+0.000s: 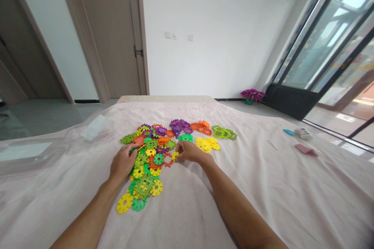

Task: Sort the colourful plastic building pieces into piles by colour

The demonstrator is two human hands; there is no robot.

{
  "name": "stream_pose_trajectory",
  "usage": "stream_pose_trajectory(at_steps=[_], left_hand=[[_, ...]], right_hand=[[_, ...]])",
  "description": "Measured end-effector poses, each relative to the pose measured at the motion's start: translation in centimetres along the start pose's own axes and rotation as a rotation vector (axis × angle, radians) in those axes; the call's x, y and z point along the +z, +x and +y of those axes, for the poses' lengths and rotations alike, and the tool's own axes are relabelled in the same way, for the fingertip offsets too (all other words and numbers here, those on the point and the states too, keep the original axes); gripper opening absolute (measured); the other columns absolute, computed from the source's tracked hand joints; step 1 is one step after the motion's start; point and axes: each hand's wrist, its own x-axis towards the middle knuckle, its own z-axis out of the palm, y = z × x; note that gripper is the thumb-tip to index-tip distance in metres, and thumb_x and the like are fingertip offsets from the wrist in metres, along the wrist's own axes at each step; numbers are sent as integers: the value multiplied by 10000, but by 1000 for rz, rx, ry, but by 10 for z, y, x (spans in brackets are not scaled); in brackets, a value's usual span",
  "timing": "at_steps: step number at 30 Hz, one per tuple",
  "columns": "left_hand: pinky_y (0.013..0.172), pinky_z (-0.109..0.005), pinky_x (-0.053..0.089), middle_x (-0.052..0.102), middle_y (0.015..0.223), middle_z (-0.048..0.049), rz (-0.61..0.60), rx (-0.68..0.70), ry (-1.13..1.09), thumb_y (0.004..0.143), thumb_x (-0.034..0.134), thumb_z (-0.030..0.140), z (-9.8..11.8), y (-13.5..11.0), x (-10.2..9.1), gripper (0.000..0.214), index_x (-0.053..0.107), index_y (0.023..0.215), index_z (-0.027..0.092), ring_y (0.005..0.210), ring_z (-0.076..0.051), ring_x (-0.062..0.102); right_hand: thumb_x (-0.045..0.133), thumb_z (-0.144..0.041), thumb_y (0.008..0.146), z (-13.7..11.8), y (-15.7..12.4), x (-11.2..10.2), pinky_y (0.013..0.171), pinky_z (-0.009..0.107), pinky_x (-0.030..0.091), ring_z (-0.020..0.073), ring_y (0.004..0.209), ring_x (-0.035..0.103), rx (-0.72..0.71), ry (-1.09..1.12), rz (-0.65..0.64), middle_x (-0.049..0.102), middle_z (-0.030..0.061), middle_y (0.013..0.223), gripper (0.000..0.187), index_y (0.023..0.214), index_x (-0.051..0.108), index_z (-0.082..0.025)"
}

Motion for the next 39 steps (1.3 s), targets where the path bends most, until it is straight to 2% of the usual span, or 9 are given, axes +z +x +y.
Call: stream_pose_trajectory(at_steps=[3,7,14,18,22,28,31,35,39], left_hand=[[1027,-359,477,690,1245,-47,9,4,3,888,454,351,1,-1,-1,376,717,1140,257,1176,-233,630],[1045,-389,467,675,1273,-64,-8,2,3,892,444,348,2,0,-1,393,709,1161,243,1202,-252,615],[1054,-389,459,663,1289,-65,-21,-4,17,897,447,354,1,0,0,392,710,1168,246,1209,-253,611],[1033,-378,470,659,1289,-69,-29,-2,22,901,450,357,-2,1,1,390,706,1172,241,1195,-248,615],[1025,-373,471,652,1292,-68,-36,9,26,906,450,364,-3,2,1,392,703,1180,242,1194,-245,611],[1043,-375,461,650,1306,-68,-43,-10,33,907,444,357,0,1,-1,406,702,1195,233,1202,-246,610],[1053,-381,453,649,1312,-66,-34,0,40,906,448,352,-2,1,1,402,701,1196,237,1215,-249,602],[1047,-373,452,650,1293,-69,-24,24,41,909,452,362,-8,3,4,392,703,1184,236,1218,-248,597],[1017,-359,468,652,1285,-64,-28,26,49,914,454,384,-10,3,5,392,702,1184,246,1193,-241,609]], right_hand=[[764,-147,685,0,1,-3,572,192,357,94,632,537,-26,73,21,626,-46,725,199,853,659,-164],[662,-174,769,1,-1,-21,573,205,344,109,639,550,-38,20,147,629,-32,693,18,784,672,-170],[604,-191,796,12,-18,-71,581,241,312,138,674,573,113,-271,345,672,15,717,118,735,703,-171],[617,-209,807,12,-25,-83,590,255,305,158,723,602,212,-360,429,722,33,814,133,777,745,-195],[634,-162,810,-1,-18,-66,621,234,347,145,730,626,47,-225,393,721,10,780,114,818,745,-183],[715,-208,823,-33,-5,-7,636,216,375,125,712,610,-170,-60,184,709,1,796,49,846,738,-171],[768,-271,812,-43,-5,19,679,227,387,141,791,604,-227,-105,140,703,15,884,151,930,734,-183],[815,-360,789,-42,-4,39,762,248,406,183,963,589,-249,-156,152,670,44,1075,403,1148,691,-223],[816,-364,789,-33,0,51,751,243,385,176,957,569,-276,-186,145,646,22,1027,329,1070,704,-233]])
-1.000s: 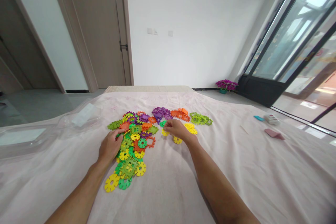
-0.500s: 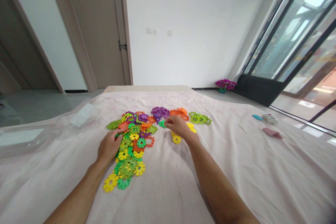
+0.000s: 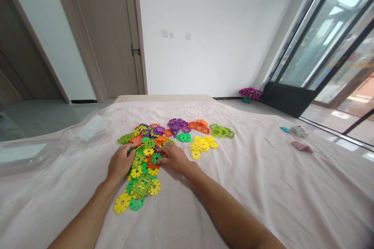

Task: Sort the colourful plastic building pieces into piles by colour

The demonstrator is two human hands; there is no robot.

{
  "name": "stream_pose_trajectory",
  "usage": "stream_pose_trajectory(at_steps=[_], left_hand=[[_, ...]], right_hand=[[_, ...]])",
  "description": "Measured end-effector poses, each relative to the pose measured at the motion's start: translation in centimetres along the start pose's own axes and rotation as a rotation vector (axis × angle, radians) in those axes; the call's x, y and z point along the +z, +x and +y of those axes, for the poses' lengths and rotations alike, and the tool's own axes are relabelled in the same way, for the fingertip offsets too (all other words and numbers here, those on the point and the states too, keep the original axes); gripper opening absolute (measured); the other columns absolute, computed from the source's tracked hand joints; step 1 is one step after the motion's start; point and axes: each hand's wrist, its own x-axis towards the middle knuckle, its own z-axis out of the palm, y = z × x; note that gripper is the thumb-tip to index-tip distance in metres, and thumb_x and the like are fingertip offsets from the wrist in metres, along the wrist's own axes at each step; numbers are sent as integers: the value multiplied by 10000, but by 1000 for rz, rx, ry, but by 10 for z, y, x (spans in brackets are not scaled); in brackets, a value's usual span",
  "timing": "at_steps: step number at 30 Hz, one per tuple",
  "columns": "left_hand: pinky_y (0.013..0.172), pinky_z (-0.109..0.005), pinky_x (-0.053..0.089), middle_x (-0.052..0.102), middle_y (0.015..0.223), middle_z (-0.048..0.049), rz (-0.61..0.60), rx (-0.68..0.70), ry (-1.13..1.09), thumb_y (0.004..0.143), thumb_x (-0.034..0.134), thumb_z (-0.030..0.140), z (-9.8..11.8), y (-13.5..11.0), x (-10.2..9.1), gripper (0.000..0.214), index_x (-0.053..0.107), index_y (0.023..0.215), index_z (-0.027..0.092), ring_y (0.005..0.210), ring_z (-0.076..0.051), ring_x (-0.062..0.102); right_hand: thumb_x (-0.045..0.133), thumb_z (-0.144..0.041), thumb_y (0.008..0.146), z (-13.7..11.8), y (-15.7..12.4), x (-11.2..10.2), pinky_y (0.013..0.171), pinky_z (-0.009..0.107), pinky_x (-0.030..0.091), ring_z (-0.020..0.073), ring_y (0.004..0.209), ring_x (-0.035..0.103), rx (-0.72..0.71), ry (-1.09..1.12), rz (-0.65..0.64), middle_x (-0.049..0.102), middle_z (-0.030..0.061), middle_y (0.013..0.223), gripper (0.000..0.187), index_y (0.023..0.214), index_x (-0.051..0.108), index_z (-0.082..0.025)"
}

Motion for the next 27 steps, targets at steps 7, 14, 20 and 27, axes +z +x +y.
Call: stream_pose_trajectory(at_steps=[7,14,20,27], left_hand=[[1013,-362,474,660,1273,-61,2,4,-9,900,456,368,4,-1,-3,394,704,1178,238,1192,-244,613],[1038,-392,464,648,1309,-74,-8,-5,-5,906,447,352,5,-1,-3,401,700,1194,236,1213,-257,603],[1051,-388,455,659,1286,-69,-6,-5,-13,905,450,347,6,-2,-4,386,700,1178,236,1213,-252,604],[1043,-371,459,658,1283,-66,-1,6,-1,904,445,360,5,-1,-3,396,700,1181,238,1216,-246,603]], right_hand=[[808,-293,780,1,1,6,666,228,331,127,775,530,29,102,91,622,-16,821,152,801,698,-191],[647,-259,877,15,7,-16,586,221,307,109,617,504,167,221,213,586,-40,630,194,702,671,-178],[607,-255,885,49,3,-44,683,245,399,173,778,626,374,39,425,714,23,825,153,916,744,-193],[653,-161,847,48,1,-47,807,257,450,178,928,651,307,-2,398,733,50,995,207,1026,747,-200]])
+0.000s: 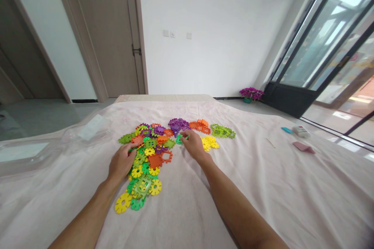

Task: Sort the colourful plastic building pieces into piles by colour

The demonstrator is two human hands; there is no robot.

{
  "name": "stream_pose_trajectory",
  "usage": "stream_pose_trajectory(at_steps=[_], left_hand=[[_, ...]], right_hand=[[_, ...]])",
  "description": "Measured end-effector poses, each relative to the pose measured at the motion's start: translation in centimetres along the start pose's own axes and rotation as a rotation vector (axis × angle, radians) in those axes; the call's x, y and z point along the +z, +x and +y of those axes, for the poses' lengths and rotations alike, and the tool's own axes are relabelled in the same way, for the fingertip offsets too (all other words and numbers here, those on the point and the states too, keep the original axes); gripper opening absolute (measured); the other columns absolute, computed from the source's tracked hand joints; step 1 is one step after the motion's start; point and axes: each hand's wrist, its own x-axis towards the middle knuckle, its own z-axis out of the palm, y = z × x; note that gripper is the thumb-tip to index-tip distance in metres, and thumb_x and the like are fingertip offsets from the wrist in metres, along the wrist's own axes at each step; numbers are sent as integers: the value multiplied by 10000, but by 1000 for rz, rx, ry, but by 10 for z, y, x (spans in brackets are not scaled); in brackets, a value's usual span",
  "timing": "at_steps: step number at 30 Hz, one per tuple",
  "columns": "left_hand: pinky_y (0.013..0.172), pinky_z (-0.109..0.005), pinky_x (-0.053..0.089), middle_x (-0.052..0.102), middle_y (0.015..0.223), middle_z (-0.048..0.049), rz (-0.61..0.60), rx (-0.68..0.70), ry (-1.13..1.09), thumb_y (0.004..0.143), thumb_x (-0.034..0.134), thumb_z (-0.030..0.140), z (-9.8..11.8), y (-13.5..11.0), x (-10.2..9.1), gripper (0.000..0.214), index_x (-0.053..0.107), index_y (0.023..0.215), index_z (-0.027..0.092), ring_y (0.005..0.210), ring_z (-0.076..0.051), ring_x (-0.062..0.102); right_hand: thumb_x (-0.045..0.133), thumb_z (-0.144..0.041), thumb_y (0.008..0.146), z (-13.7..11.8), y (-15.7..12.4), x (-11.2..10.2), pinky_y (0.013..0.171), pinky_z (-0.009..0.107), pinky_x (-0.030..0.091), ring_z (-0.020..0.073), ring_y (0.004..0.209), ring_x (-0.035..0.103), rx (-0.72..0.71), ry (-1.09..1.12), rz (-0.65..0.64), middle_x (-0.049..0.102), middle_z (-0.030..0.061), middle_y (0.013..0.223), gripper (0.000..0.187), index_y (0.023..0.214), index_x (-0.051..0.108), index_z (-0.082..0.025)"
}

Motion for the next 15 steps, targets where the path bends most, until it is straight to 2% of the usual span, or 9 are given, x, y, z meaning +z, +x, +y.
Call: stream_pose_trajectory(at_steps=[4,8,11,15], left_hand=[[1035,-368,464,656,1287,-68,-4,0,-7,904,447,365,1,0,-1,397,700,1182,235,1209,-245,607],[1048,-357,457,660,1291,-63,-1,-1,-3,902,449,355,3,-1,-1,393,700,1180,235,1217,-238,605],[1055,-356,454,660,1298,-62,3,-3,-1,903,450,346,3,-1,-1,390,699,1182,236,1222,-235,604],[1053,-358,458,662,1295,-59,5,-3,-5,904,456,349,3,-1,-1,382,705,1172,241,1213,-235,610]], right_hand=[[733,-225,816,-19,-7,8,662,215,420,128,737,632,-159,154,-275,727,6,839,92,894,768,-193],[812,-340,742,-29,-16,11,571,208,360,113,658,593,-198,105,-508,706,-14,801,194,873,771,-202],[844,-336,689,-32,-21,10,574,213,338,121,691,581,-242,-7,-570,700,-15,828,237,878,767,-215],[752,-217,741,-39,-24,6,584,226,322,132,739,566,-328,-139,-533,686,20,897,79,817,749,-193]])
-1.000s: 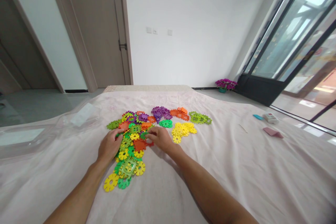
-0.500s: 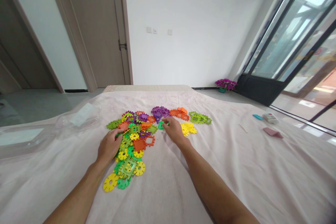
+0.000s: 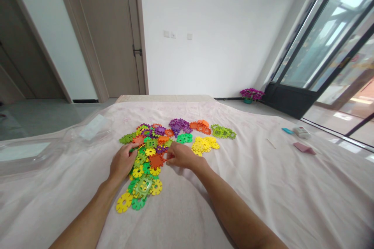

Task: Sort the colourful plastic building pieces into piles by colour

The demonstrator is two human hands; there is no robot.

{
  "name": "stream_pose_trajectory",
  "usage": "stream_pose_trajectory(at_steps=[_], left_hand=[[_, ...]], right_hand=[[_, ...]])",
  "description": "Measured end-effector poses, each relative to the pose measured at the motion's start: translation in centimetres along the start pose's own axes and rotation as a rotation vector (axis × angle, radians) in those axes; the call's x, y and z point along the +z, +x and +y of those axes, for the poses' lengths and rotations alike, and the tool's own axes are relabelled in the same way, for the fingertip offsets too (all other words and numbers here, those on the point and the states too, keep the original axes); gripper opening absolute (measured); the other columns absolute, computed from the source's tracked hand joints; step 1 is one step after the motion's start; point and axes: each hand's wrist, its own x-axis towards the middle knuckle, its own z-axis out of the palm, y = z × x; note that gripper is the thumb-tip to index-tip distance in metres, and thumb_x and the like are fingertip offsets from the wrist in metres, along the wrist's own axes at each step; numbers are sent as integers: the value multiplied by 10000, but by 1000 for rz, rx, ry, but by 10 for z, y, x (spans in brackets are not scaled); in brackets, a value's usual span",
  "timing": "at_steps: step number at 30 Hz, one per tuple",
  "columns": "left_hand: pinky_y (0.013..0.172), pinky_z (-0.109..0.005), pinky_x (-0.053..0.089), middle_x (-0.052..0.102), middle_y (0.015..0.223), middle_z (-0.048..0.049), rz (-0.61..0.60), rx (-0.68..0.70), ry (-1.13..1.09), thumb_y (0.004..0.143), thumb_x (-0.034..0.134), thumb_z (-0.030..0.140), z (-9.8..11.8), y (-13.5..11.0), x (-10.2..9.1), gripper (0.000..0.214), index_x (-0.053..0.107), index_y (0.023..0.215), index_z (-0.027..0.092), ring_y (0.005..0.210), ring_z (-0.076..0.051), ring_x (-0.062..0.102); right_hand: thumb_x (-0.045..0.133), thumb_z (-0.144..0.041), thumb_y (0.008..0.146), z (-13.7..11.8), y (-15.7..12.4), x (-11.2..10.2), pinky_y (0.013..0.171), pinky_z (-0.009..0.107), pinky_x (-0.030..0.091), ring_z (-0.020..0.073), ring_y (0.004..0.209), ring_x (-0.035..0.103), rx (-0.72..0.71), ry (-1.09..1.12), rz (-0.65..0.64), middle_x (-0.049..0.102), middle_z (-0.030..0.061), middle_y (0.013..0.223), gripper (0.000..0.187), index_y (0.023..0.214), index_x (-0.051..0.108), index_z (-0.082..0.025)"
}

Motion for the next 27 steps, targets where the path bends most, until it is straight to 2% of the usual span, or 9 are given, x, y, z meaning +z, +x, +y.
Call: stream_pose_trajectory(at_steps=[5,9,12,16,22,27], left_hand=[[1047,-375,461,667,1282,-67,-7,-6,10,903,453,337,2,0,-1,389,699,1185,231,1195,-246,616],[1049,-377,459,659,1296,-68,-17,-12,7,902,446,334,3,0,-2,398,697,1192,226,1207,-247,609],[1054,-374,454,653,1307,-68,-23,-13,1,905,447,346,3,0,-2,399,699,1191,227,1220,-245,601],[1049,-385,458,652,1307,-72,-20,-8,7,902,453,357,1,0,-1,400,702,1190,232,1218,-254,603],[1044,-382,459,652,1296,-72,-17,4,9,909,448,351,-3,1,1,388,694,1188,240,1215,-251,600],[1035,-366,465,651,1298,-67,-12,6,18,912,442,356,-1,0,-1,386,698,1182,250,1213,-242,608]], right_hand=[[655,-180,736,-6,-2,-6,549,237,295,138,684,552,5,-55,-25,693,37,860,105,802,737,-180],[640,-183,734,-5,0,-12,549,217,302,120,644,544,24,75,-12,684,4,764,109,801,726,-178],[600,-173,771,-1,2,-16,560,203,307,97,618,527,23,208,68,645,-23,696,87,752,685,-163],[520,-184,831,7,6,-20,540,198,298,87,569,513,80,338,177,584,-37,618,186,663,597,-162],[514,-196,802,23,4,-26,505,208,254,87,522,480,214,241,311,527,-39,532,238,565,514,-177],[485,-258,800,49,2,-29,472,192,318,100,466,534,355,390,382,551,-30,495,233,582,526,-186]])
